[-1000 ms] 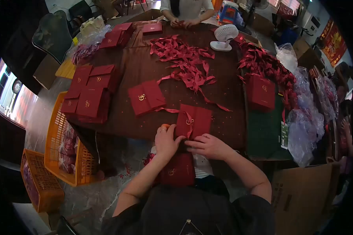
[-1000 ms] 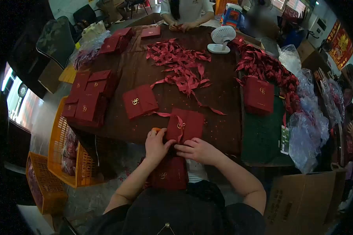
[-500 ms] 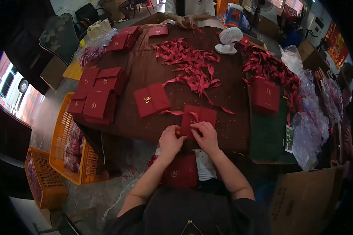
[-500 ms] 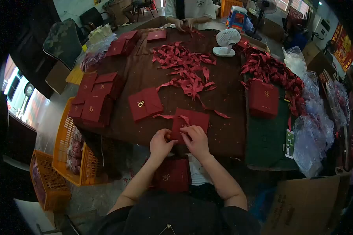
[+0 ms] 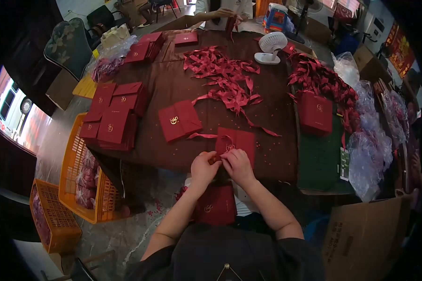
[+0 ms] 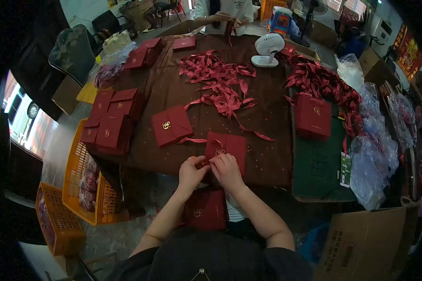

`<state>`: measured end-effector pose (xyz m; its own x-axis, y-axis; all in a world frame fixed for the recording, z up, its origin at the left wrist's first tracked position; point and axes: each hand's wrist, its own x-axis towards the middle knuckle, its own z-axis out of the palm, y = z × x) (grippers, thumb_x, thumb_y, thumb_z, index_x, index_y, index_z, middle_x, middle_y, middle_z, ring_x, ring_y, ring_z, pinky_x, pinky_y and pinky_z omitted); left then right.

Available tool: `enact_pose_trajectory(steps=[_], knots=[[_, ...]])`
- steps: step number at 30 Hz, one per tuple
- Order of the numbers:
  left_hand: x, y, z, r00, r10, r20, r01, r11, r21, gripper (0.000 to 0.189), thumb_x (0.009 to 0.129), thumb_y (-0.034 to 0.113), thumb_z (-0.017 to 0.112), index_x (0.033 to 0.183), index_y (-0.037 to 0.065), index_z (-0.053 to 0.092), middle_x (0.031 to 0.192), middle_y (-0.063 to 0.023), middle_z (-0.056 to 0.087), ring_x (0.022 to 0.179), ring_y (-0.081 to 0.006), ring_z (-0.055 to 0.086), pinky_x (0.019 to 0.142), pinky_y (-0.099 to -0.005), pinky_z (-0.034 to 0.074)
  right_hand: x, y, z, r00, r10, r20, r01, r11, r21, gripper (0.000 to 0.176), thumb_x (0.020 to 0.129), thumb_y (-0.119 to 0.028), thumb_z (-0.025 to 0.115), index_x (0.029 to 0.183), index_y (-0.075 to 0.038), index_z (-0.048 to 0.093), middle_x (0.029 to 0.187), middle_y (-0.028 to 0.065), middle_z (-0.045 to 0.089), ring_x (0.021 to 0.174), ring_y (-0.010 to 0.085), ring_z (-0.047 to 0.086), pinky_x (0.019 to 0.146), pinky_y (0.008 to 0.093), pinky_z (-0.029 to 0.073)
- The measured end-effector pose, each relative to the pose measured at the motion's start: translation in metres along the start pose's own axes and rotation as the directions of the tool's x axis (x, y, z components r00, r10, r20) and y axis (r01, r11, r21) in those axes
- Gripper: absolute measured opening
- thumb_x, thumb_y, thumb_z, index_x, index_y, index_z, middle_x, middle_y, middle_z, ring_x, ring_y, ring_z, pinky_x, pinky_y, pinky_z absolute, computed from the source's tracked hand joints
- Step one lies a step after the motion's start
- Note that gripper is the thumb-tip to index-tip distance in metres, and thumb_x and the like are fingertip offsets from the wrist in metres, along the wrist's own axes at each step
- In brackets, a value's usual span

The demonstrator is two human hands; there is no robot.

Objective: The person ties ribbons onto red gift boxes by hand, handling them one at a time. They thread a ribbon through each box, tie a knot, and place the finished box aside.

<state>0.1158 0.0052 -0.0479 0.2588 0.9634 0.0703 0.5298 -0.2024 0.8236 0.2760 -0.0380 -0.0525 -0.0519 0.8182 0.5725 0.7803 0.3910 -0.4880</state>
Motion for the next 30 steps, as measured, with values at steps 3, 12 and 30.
enact_pose_trajectory(steps=[3,12,30], knots=[[-0.002,-0.004,0.004,0.999,0.047,-0.014,-0.046,0.998,0.053,0.037,0.074,0.018,0.079,0.109,0.006,0.074,0.087,-0.0104,0.067,0.085,-0.0295,0.066,0.079,-0.0401,0.053,-0.001,0.0,0.004,1.0,0.021,0.009,-0.022,0.999,0.038,0.015,0.082,-0.007,0.07,0.096,-0.006,0.065,0.092,0.01,0.062,0.09,0.0315,0.059,0.082,0.0416,0.047],[-0.002,-0.003,0.001,0.999,0.034,0.005,-0.034,0.999,0.005,0.035,0.076,0.018,0.076,0.109,0.007,0.073,0.085,-0.0115,0.065,0.085,-0.0303,0.065,0.077,-0.0406,0.053,0.007,0.012,0.007,1.0,0.014,0.024,-0.018,0.988,0.154,0.011,0.081,-0.007,0.071,0.091,-0.005,0.065,0.088,0.0103,0.061,0.085,0.032,0.059,0.078,0.0417,0.048],[0.01,-0.011,-0.025,0.976,0.181,0.123,-0.2,0.967,0.159,0.024,0.082,0.015,0.072,0.105,0.011,0.075,0.101,-0.0145,0.064,0.102,-0.0344,0.061,0.087,-0.0421,0.051,0.0,-0.01,0.005,0.991,0.131,0.013,-0.131,0.984,0.118,0.024,0.079,-0.005,0.071,0.103,-0.01,0.066,0.091,0.0065,0.066,0.09,0.027,0.063,0.082,0.0404,0.046]])
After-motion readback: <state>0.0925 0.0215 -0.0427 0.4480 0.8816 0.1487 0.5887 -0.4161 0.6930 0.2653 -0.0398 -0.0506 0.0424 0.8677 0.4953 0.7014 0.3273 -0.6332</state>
